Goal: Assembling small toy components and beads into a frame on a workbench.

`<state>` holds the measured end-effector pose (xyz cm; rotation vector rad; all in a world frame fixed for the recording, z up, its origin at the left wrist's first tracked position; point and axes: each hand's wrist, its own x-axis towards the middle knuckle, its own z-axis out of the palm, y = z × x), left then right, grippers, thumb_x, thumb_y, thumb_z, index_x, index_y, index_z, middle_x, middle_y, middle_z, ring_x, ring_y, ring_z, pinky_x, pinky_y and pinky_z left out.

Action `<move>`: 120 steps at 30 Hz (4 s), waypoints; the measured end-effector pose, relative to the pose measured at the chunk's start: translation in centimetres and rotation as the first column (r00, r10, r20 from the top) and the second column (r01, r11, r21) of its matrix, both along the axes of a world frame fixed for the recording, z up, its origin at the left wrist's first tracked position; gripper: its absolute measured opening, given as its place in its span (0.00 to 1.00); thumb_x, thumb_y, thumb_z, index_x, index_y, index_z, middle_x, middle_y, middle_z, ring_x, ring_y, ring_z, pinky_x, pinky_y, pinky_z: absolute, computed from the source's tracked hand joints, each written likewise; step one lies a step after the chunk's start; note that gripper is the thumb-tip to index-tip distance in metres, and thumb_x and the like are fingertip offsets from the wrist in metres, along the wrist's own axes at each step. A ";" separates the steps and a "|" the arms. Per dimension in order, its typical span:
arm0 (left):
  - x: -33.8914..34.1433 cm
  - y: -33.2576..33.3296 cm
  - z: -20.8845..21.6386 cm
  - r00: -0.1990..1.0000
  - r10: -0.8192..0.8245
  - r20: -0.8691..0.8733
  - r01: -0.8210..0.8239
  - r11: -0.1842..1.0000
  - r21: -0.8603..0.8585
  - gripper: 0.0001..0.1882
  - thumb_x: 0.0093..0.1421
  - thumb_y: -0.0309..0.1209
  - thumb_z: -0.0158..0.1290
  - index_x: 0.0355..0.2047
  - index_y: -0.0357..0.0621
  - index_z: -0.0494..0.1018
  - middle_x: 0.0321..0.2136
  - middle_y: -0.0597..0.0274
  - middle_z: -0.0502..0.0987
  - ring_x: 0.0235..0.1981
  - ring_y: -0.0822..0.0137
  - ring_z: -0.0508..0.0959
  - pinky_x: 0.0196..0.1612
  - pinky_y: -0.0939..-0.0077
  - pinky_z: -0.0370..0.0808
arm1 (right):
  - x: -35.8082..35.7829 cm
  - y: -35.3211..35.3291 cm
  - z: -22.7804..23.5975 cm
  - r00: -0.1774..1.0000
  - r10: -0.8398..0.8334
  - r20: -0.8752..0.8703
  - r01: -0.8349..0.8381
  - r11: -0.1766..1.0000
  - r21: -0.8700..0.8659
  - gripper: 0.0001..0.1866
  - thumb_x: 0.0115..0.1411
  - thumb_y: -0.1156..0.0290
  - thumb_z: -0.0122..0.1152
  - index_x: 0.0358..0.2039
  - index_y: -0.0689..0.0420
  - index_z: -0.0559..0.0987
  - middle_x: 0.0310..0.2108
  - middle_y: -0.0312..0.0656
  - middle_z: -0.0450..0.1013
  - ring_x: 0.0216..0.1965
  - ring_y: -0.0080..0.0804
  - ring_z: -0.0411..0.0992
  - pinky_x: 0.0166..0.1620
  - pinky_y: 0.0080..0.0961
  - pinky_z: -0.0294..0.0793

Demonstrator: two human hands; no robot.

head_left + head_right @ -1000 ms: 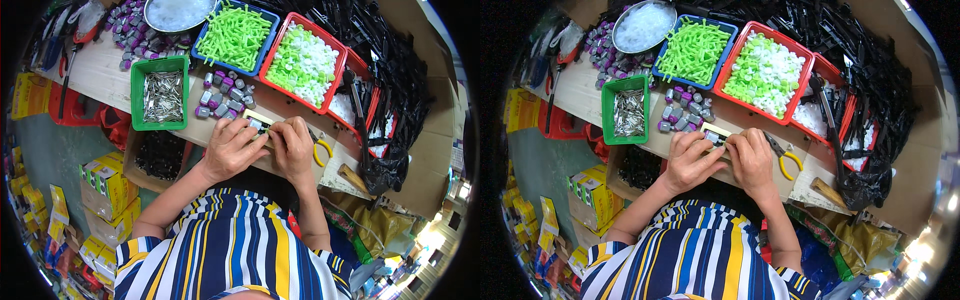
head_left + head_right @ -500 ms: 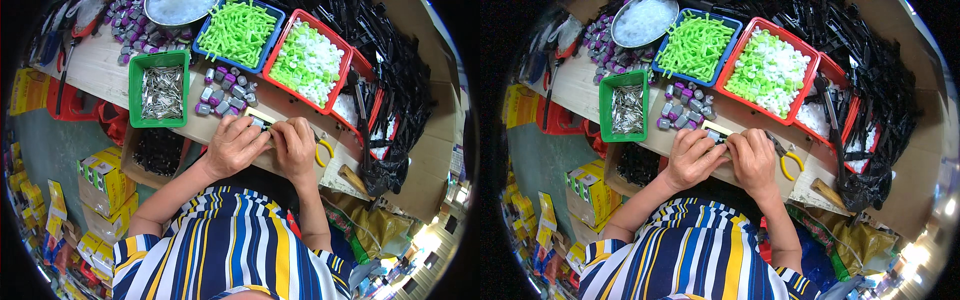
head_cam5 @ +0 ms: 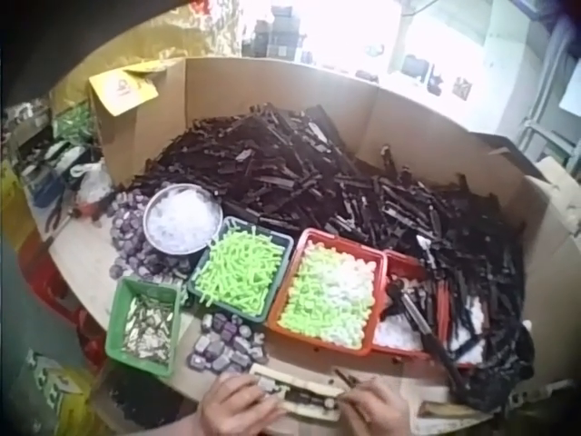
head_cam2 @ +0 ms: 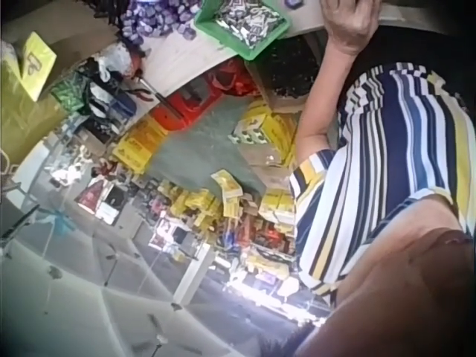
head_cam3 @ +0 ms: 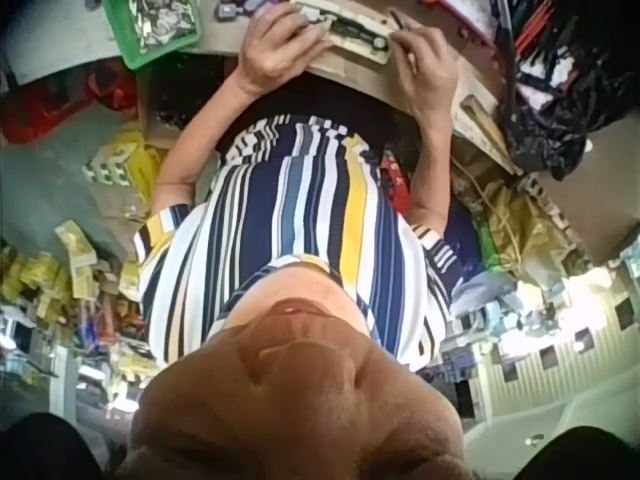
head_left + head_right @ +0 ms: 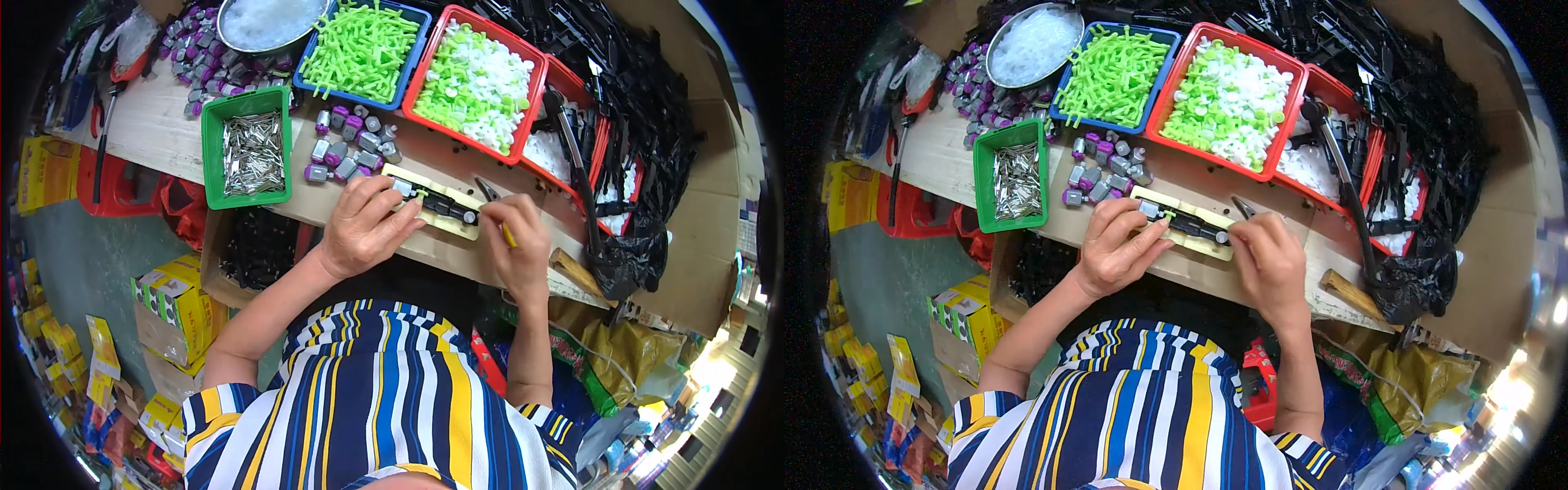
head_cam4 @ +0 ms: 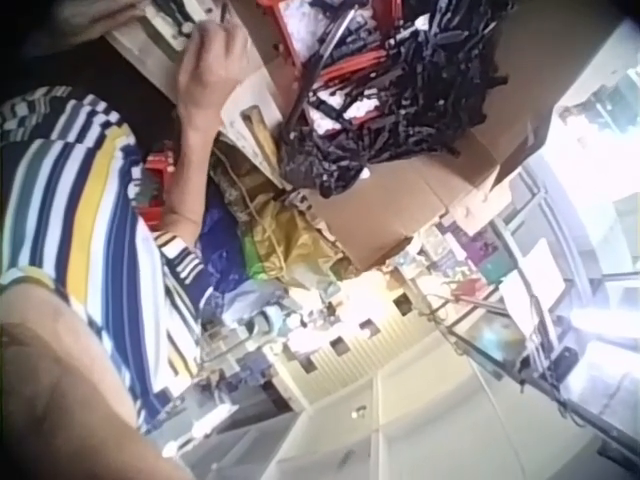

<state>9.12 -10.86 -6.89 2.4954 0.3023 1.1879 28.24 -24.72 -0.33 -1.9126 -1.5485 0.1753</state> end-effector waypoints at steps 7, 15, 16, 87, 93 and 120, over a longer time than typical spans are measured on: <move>-0.5 -0.1 0.2 0.997 0.029 0.071 -0.023 0.996 -0.084 0.18 0.44 0.22 0.68 0.38 0.40 0.81 0.33 0.60 0.75 0.41 0.55 0.75 0.40 0.65 0.74 | -0.4 -0.2 0.2 0.979 0.095 0.180 -0.080 0.993 -0.088 0.09 0.52 0.77 0.67 0.34 0.56 0.79 0.33 0.40 0.74 0.36 0.38 0.74 0.39 0.32 0.69; -0.3 -0.2 0.3 0.998 0.034 0.054 -0.034 0.999 0.000 0.18 0.44 0.24 0.68 0.38 0.41 0.80 0.36 0.59 0.73 0.43 0.55 0.74 0.42 0.61 0.73 | -0.4 0.2 0.3 0.957 0.121 0.263 -0.105 0.992 -0.073 0.08 0.51 0.76 0.68 0.33 0.56 0.78 0.32 0.38 0.74 0.34 0.36 0.73 0.38 0.31 0.67; -0.3 -0.2 0.4 0.999 0.027 0.021 -0.028 1.000 0.013 0.19 0.44 0.25 0.68 0.39 0.43 0.80 0.37 0.60 0.73 0.43 0.55 0.73 0.42 0.61 0.72 | -0.4 0.3 0.4 0.956 0.115 0.270 -0.107 0.993 -0.045 0.09 0.51 0.77 0.68 0.33 0.56 0.78 0.32 0.38 0.74 0.34 0.36 0.73 0.38 0.31 0.67; -6.7 6.5 7.6 0.885 0.374 -0.278 -0.451 0.836 -0.311 0.07 0.56 0.22 0.60 0.35 0.33 0.79 0.33 0.54 0.79 0.37 0.58 0.78 0.42 0.68 0.73 | 8.4 5.5 0.9 0.880 -0.264 0.395 0.378 0.893 -0.244 0.11 0.57 0.66 0.65 0.31 0.63 0.82 0.29 0.52 0.77 0.31 0.50 0.76 0.38 0.43 0.74; -7.6 9.4 6.7 0.741 0.365 -0.564 -0.462 0.886 -0.033 0.10 0.52 0.25 0.61 0.34 0.33 0.78 0.32 0.52 0.77 0.39 0.52 0.74 0.43 0.60 0.71 | 8.6 5.6 0.7 0.859 -0.255 0.444 0.390 0.887 -0.246 0.08 0.57 0.69 0.63 0.33 0.62 0.80 0.32 0.51 0.77 0.38 0.50 0.75 0.44 0.45 0.73; -2.3 3.3 8.6 0.974 0.217 -0.067 -0.226 0.911 -0.346 0.08 0.45 0.17 0.66 0.27 0.38 0.80 0.26 0.60 0.76 0.32 0.61 0.75 0.36 0.70 0.72 | 8.5 5.2 2.4 0.975 -0.205 0.088 0.212 0.973 -0.087 0.08 0.55 0.77 0.64 0.35 0.65 0.81 0.29 0.45 0.78 0.28 0.34 0.77 0.35 0.29 0.76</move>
